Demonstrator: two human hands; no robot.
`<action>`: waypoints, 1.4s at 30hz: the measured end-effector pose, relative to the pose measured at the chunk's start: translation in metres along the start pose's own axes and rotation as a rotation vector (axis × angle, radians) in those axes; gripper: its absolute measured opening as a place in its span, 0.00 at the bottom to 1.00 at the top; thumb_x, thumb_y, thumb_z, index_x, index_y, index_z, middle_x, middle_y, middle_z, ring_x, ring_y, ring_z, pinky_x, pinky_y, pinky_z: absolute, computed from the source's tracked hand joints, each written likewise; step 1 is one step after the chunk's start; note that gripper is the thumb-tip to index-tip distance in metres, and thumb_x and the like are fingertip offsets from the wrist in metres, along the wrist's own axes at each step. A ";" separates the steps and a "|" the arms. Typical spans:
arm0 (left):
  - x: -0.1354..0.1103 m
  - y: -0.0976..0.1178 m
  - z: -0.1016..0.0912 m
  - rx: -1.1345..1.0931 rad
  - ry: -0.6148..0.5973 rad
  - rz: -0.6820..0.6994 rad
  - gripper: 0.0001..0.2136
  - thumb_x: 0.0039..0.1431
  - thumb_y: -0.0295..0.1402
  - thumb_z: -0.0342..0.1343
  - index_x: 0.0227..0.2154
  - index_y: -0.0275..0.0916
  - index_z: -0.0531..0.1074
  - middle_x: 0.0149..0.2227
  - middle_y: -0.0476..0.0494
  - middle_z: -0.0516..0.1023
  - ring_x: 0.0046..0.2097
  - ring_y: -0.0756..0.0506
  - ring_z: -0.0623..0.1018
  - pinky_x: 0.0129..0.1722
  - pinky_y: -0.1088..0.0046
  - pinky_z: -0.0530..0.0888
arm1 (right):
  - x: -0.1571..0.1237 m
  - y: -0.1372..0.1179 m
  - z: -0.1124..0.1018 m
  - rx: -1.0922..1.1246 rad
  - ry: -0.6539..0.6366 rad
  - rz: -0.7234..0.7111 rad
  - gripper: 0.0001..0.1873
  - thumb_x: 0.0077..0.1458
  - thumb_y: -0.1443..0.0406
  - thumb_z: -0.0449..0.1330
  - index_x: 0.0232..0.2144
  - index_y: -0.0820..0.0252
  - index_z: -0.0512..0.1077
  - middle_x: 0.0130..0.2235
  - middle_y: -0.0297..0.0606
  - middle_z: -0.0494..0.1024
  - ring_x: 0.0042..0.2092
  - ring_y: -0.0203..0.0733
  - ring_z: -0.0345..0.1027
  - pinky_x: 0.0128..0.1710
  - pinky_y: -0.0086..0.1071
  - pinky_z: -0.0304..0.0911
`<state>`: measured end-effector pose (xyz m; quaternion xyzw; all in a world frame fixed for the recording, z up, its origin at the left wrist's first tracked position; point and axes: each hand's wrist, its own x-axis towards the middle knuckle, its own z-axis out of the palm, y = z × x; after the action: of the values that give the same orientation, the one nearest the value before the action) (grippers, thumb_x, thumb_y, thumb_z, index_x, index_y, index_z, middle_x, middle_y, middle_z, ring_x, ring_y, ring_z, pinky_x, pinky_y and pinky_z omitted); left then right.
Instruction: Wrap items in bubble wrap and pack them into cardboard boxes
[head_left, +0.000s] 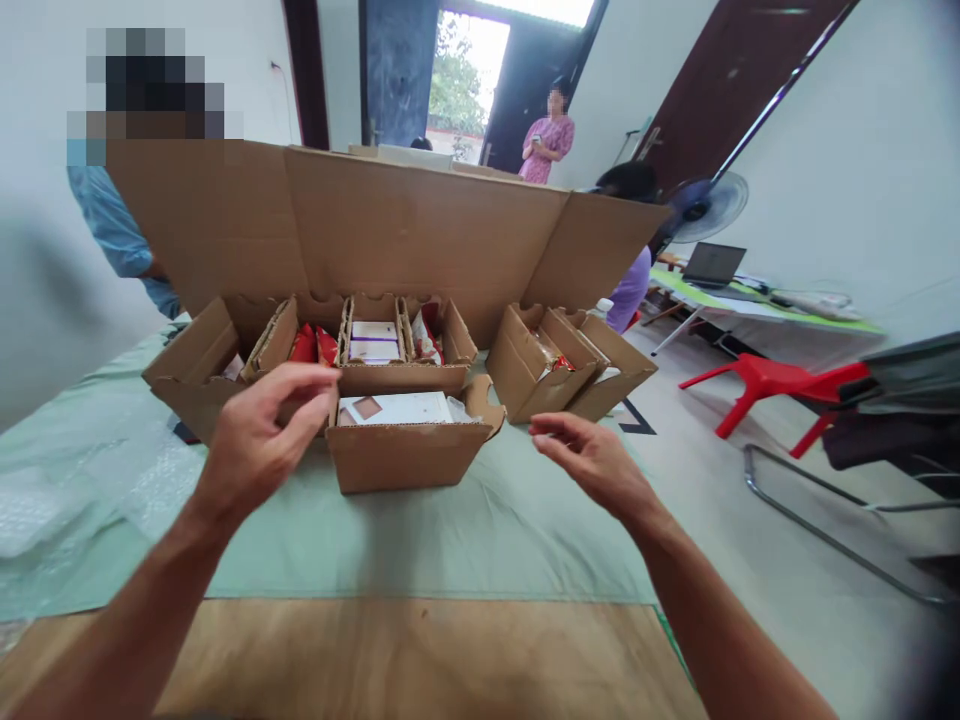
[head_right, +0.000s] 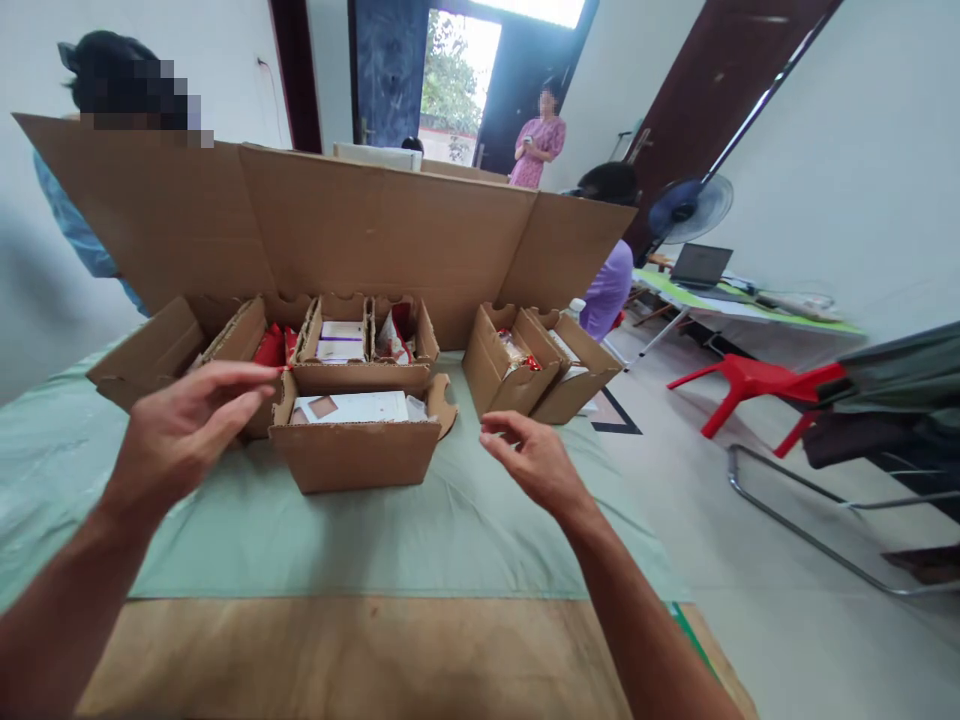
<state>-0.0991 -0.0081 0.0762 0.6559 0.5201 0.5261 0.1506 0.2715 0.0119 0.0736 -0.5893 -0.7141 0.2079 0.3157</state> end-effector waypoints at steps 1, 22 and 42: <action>-0.021 -0.015 0.002 -0.034 0.127 -0.110 0.17 0.61 0.44 0.57 0.49 0.42 0.77 0.47 0.42 0.82 0.48 0.41 0.81 0.52 0.61 0.77 | -0.004 0.009 0.013 0.050 -0.010 0.018 0.21 0.54 0.55 0.61 0.47 0.60 0.77 0.45 0.46 0.84 0.39 0.46 0.78 0.36 0.36 0.71; -0.156 -0.048 0.034 -0.281 0.069 -0.449 0.29 0.59 0.48 0.62 0.59 0.40 0.68 0.58 0.37 0.76 0.62 0.34 0.74 0.64 0.55 0.68 | -0.105 -0.018 0.118 0.378 0.228 0.008 0.28 0.59 0.53 0.62 0.59 0.54 0.69 0.53 0.45 0.80 0.53 0.53 0.75 0.52 0.45 0.71; -0.132 -0.032 0.053 -0.427 -0.060 -0.377 0.31 0.59 0.43 0.62 0.63 0.38 0.65 0.65 0.35 0.70 0.66 0.34 0.69 0.66 0.56 0.66 | -0.105 0.001 0.103 0.307 0.325 -0.106 0.32 0.58 0.57 0.65 0.63 0.50 0.66 0.64 0.45 0.71 0.64 0.54 0.66 0.60 0.47 0.67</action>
<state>-0.0586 -0.0872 -0.0389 0.5165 0.5054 0.5667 0.3958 0.2123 -0.0826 -0.0223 -0.5217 -0.6436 0.1997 0.5231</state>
